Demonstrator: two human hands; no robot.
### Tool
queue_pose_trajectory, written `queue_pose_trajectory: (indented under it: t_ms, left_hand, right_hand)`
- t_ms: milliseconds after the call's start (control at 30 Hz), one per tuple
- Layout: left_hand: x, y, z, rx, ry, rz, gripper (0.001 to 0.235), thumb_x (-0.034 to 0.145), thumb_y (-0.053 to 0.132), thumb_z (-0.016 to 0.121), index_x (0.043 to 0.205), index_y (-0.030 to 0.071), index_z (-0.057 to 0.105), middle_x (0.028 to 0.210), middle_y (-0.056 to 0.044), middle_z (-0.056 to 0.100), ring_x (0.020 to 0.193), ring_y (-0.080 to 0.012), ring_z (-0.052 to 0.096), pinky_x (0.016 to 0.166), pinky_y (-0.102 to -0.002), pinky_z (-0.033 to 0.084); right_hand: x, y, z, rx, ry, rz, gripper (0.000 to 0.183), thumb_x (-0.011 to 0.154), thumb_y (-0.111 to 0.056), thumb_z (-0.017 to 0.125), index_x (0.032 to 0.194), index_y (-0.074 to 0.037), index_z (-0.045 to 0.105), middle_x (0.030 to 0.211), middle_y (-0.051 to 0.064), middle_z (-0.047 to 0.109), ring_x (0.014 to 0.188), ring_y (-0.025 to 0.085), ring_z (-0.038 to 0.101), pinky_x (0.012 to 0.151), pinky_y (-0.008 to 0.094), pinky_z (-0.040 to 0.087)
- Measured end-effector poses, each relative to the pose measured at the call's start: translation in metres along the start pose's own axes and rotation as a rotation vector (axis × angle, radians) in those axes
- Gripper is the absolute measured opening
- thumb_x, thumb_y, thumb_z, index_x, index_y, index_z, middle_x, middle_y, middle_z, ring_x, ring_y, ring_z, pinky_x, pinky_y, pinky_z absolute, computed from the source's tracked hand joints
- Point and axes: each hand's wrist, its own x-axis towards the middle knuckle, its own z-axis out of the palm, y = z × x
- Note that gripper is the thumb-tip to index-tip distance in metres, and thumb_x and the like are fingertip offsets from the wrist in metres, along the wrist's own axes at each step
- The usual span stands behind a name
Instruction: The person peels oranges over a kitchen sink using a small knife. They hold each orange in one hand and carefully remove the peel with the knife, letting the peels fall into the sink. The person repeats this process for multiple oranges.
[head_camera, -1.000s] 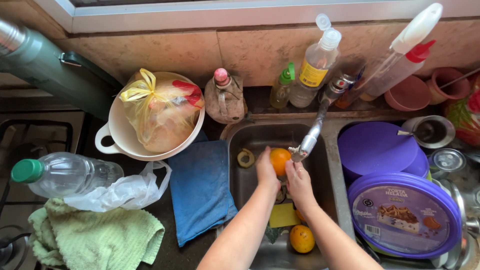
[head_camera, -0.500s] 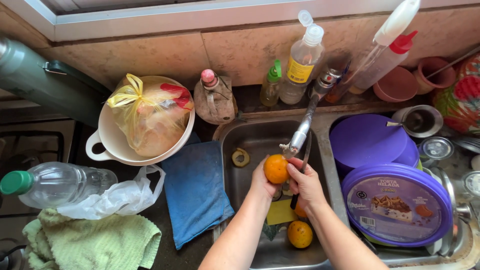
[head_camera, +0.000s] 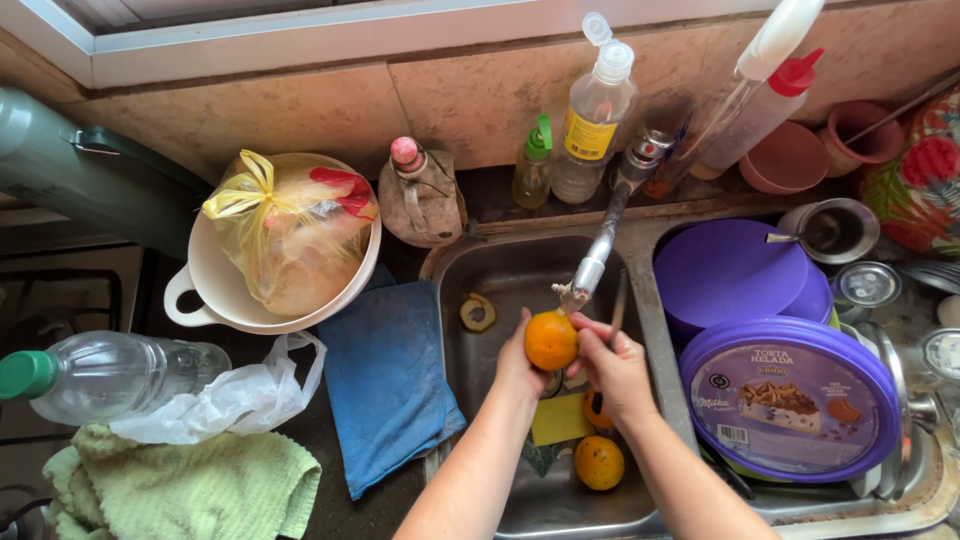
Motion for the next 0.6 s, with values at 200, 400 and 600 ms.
queue_pose_trajectory:
  t_ms: [200, 400, 600]
  left_hand:
    - [-0.043, 0.022, 0.003, -0.204, -0.170, -0.205, 0.058, 0.080, 0.054, 0.066, 0.098, -0.001, 0.058, 0.100, -0.025, 0.063, 0.097, -0.0427, 0.063, 0.079, -0.056, 0.053]
    - [-0.107, 0.033, -0.003, -0.153, -0.154, -0.249, 0.060, 0.082, 0.056, 0.057, 0.096, -0.003, 0.061, 0.096, -0.027, 0.064, 0.091, -0.0479, 0.062, 0.075, -0.065, 0.050]
    - [-0.119, 0.025, -0.017, -0.198, -0.105, -0.257, 0.040, 0.075, 0.031, 0.067, 0.099, -0.001, 0.067, 0.096, -0.025, 0.060, 0.091, -0.0444, 0.062, 0.079, -0.063, 0.051]
  right_hand:
    - [0.031, -0.073, -0.006, -0.251, 0.178, -0.549, 0.015, 0.093, -0.004, 0.052, 0.099, -0.004, 0.065, 0.092, 0.013, 0.067, 0.037, 0.018, 0.055, 0.038, 0.023, 0.041]
    - [0.127, -0.128, -0.010, -0.808, 0.086, -0.835, 0.038, 0.096, -0.017, 0.054, 0.133, -0.008, 0.051, 0.128, 0.012, 0.054, 0.074, 0.022, 0.061, 0.068, 0.032, 0.048]
    - [0.124, -0.121, -0.022, -1.268, 0.098, -0.734, 0.030, 0.096, -0.039, 0.048, 0.123, -0.033, 0.060, 0.119, -0.003, 0.061, 0.098, 0.024, 0.061, 0.084, 0.039, 0.050]
